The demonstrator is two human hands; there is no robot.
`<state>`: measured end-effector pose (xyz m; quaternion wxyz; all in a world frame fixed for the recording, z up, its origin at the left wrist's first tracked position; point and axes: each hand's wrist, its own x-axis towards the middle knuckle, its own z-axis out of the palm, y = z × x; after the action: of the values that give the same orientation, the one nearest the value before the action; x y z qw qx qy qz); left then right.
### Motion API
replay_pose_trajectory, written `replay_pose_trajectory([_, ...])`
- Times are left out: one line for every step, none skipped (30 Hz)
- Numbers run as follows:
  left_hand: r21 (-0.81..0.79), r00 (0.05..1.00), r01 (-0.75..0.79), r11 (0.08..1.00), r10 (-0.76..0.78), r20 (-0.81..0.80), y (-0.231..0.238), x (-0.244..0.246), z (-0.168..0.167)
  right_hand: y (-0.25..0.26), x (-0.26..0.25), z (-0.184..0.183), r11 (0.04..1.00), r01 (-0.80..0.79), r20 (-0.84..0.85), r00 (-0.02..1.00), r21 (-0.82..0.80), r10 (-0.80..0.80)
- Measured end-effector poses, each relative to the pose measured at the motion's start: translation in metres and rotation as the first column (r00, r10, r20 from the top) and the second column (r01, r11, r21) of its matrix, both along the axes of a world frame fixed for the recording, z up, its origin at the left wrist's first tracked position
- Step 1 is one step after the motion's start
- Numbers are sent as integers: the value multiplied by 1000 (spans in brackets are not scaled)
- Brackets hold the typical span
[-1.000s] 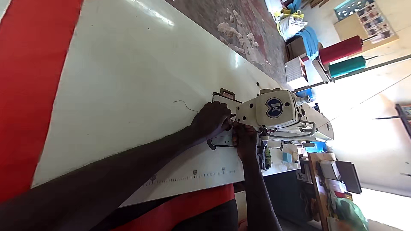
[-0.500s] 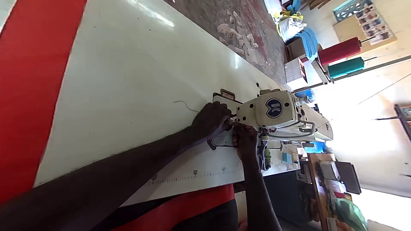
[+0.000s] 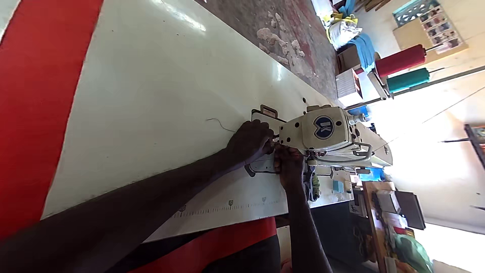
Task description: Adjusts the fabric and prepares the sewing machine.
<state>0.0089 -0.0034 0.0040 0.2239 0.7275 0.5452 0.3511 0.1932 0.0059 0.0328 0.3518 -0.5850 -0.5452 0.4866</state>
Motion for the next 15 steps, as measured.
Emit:
replay_pose_trajectory([5,1000,-1,1000,1,3,0,0,0,0,0,0,1000,-3,5,1000,-3,3])
replay_pose_trajectory([7,1000,-2,1000,2,-2,0,0,0,0,0,0,1000,-5,15,1000,-3,5])
replay_pose_trajectory([-5,1000,1,1000,-1,-2,0,0,1,0,1,0,1000,-13,25,1000,-3,14])
replay_pose_trajectory([-8,1000,1,1000,-1,-7,0,0,1,0,1,1,1000,-27,29,999,-4,27])
replay_pose_trajectory([-6,1000,1,1000,-1,-9,0,0,2,0,2,1,999,-41,34,999,-8,41])
replay_pose_trajectory([-4,1000,0,1000,0,-8,0,0,1,0,2,2,999,-53,35,998,-11,53])
replay_pose_trajectory([-1,1000,3,1000,-3,-7,0,0,1,0,2,3,998,-58,39,997,-13,59])
replay_pose_trajectory([0,1000,4,1000,-4,-4,0,0,1,0,1,3,998,-61,43,997,-16,62])
replay_pose_trajectory([-3,1000,8,1000,-8,-5,0,0,1,0,2,3,997,-72,41,997,-14,72])
replay_pose_trajectory([-12,1000,10,1000,-10,-9,0,-1,2,0,2,3,997,-79,49,996,-11,79])
replay_pose_trajectory([-15,1000,10,1000,-11,-10,0,-1,3,0,1,2,997,-80,55,995,-5,80])
replay_pose_trajectory([-10,1000,9,1000,-9,-8,0,-1,3,0,1,1,996,-85,57,995,4,85])
replay_pose_trajectory([-11,1000,9,1000,-9,-3,0,-1,3,0,1,1,996,-88,64,994,13,87])
replay_pose_trajectory([-13,1000,10,1000,-10,-1,0,-1,3,1,1,0,996,-88,73,994,19,86])
replay_pose_trajectory([-7,1000,6,1000,-6,-3,0,0,2,1,0,0,996,-81,94,992,23,78])
